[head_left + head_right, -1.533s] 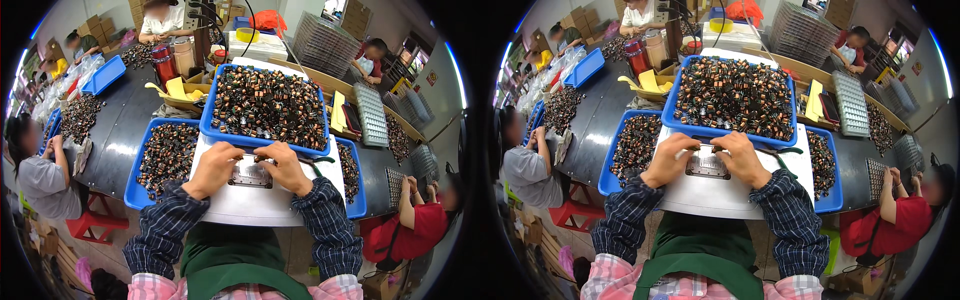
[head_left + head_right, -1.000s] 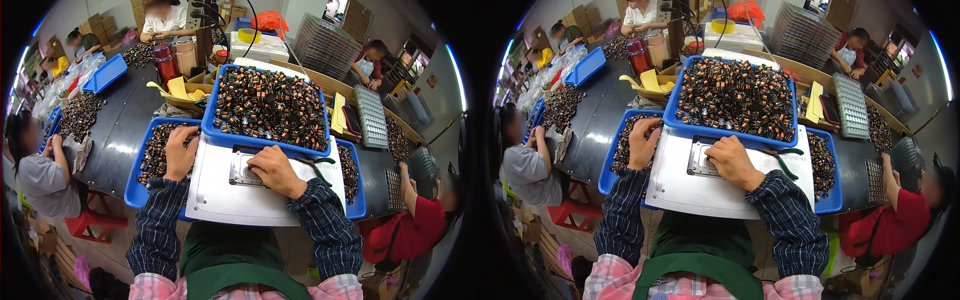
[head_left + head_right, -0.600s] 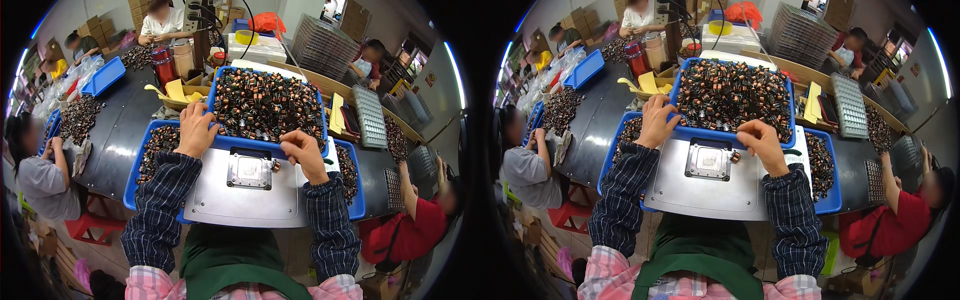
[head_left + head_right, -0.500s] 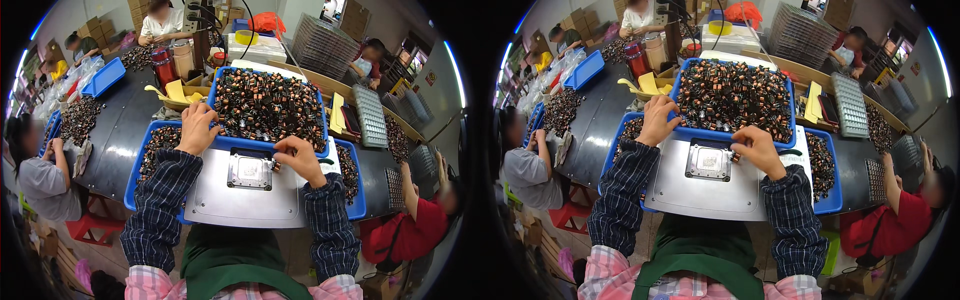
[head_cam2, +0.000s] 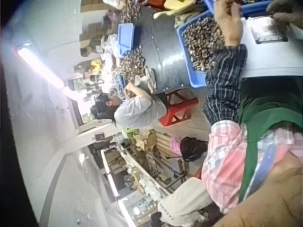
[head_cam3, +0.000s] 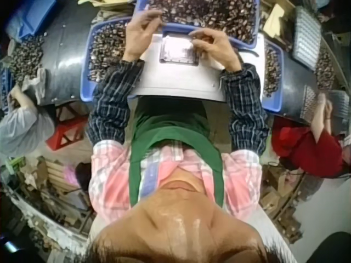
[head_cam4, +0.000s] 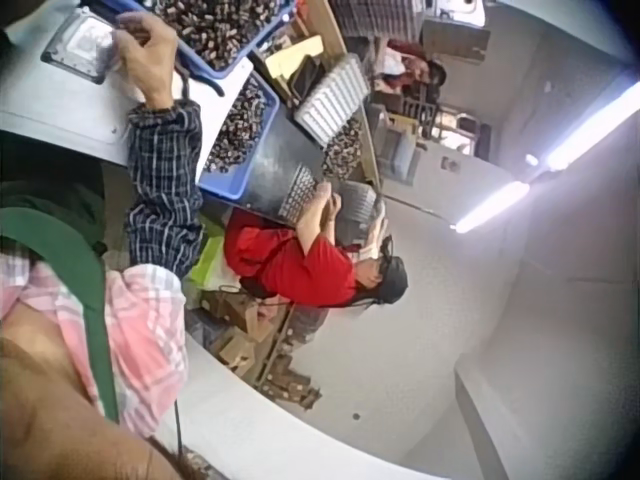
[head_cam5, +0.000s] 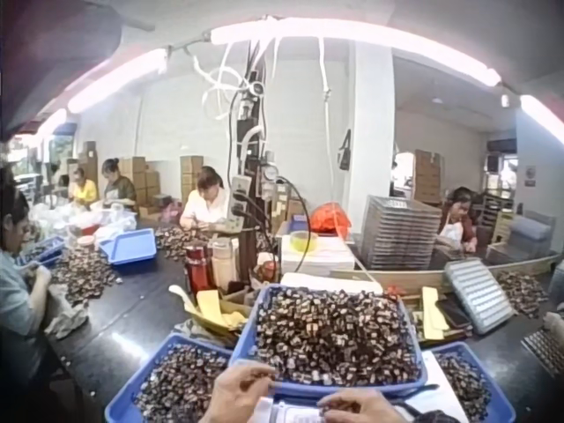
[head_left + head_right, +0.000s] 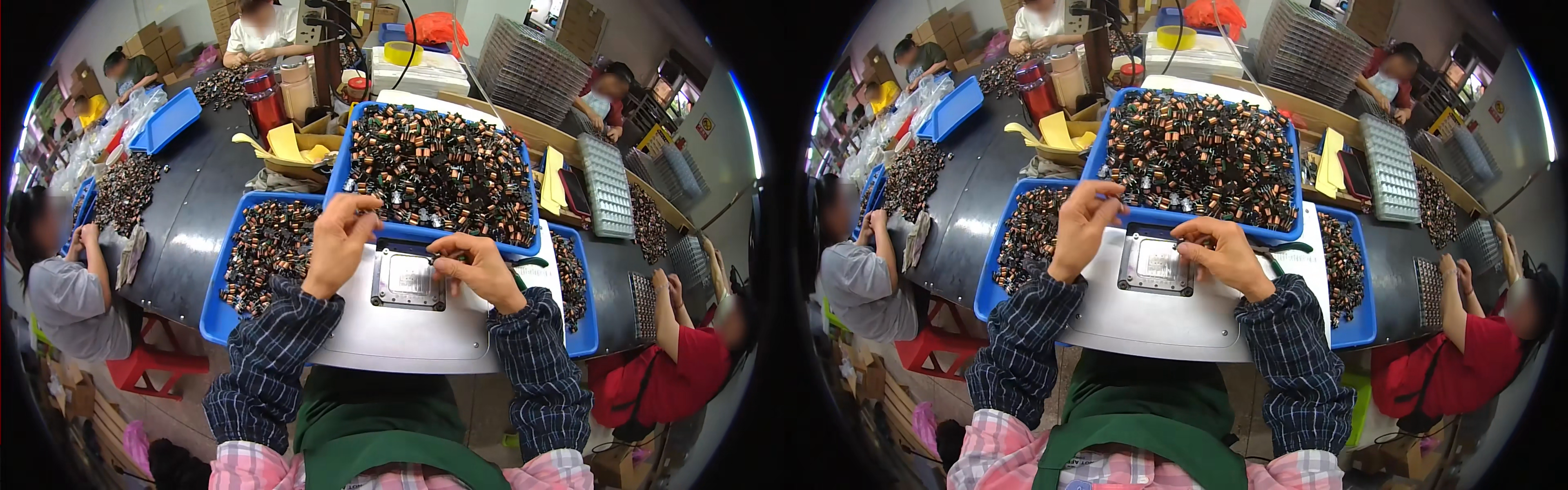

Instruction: The person tests electronic components by picking them from a tray, placing them into a machine fixture one at a time by hand, and sorting them into an adjacent tray.

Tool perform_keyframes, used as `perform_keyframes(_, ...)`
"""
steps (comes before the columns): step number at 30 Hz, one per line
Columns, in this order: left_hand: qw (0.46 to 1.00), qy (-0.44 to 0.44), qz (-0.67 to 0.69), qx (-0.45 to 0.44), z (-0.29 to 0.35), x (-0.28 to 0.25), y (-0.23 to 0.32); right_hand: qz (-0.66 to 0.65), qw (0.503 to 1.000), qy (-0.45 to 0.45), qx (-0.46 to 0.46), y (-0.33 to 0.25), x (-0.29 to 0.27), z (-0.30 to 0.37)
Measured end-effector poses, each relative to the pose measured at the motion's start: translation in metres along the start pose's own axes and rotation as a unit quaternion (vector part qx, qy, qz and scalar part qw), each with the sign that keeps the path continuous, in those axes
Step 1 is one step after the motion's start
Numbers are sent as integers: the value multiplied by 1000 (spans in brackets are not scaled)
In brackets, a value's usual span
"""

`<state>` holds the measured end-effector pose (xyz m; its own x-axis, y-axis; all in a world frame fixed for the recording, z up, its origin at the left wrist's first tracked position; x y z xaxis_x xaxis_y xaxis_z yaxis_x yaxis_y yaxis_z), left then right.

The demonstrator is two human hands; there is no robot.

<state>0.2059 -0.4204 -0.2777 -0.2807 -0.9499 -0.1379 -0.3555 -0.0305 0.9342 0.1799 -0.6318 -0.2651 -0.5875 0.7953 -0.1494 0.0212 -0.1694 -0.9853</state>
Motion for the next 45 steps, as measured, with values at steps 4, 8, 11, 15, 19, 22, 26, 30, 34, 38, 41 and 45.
perform_keyframes(4, 996, -67, 15, -66, 11, 4, -2, 235, 969, 46, -63, -1, 13, -6)
perform_keyframes(8, 994, -64, -75, 40, 14, 8, 1, 366, 918, 15, -149, 8, 21, -14)
perform_keyframes(11, 992, -79, -103, -6, 15, 9, 3, 389, 910, -16, -139, 5, 25, -15)
perform_keyframes(15, 994, -79, -28, -68, 17, 10, 2, 425, 894, -62, -124, 0, 25, -18)
perform_keyframes(19, 991, -78, -105, 2, 16, 11, 2, 419, 897, -64, -125, 4, 28, -20)
perform_keyframes(22, 989, -68, -134, 8, 17, 12, 2, 423, 895, -64, -124, 4, 28, -21)
perform_keyframes(26, 982, -103, -156, -17, 19, 15, 2, 314, 923, -8, -223, 6, 8, -19)
perform_keyframes(30, 952, -161, -252, 63, 25, 18, 3, -238, 958, 105, -122, -22, -16, -6)
perform_keyframes(34, 924, -203, -300, 120, 25, 27, 4, -163, 971, 143, -102, -2, -48, -8)
perform_keyframes(38, 903, -212, -350, 133, 23, 31, 7, 478, 837, 256, -69, -5, -35, -18)
perform_keyframes(41, 894, -227, -360, 139, 21, 34, 7, 501, 823, 257, -73, 3, -34, -26)
perform_keyframes(45, 893, -244, -354, 132, 22, 33, 7, 493, 823, 269, -79, 5, -35, -28)
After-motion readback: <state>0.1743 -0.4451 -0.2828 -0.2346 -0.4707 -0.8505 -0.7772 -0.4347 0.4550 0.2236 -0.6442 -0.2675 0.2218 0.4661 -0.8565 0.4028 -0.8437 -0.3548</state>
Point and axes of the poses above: each hand's wrist, its own z-axis away from the middle knuckle, its own x-axis out of the palm, y = z × x, the point moved 1 cm from there along -z, towards the middle knuckle, and after that the axes turned 14 degrees about -y, right-handed, at the moved point
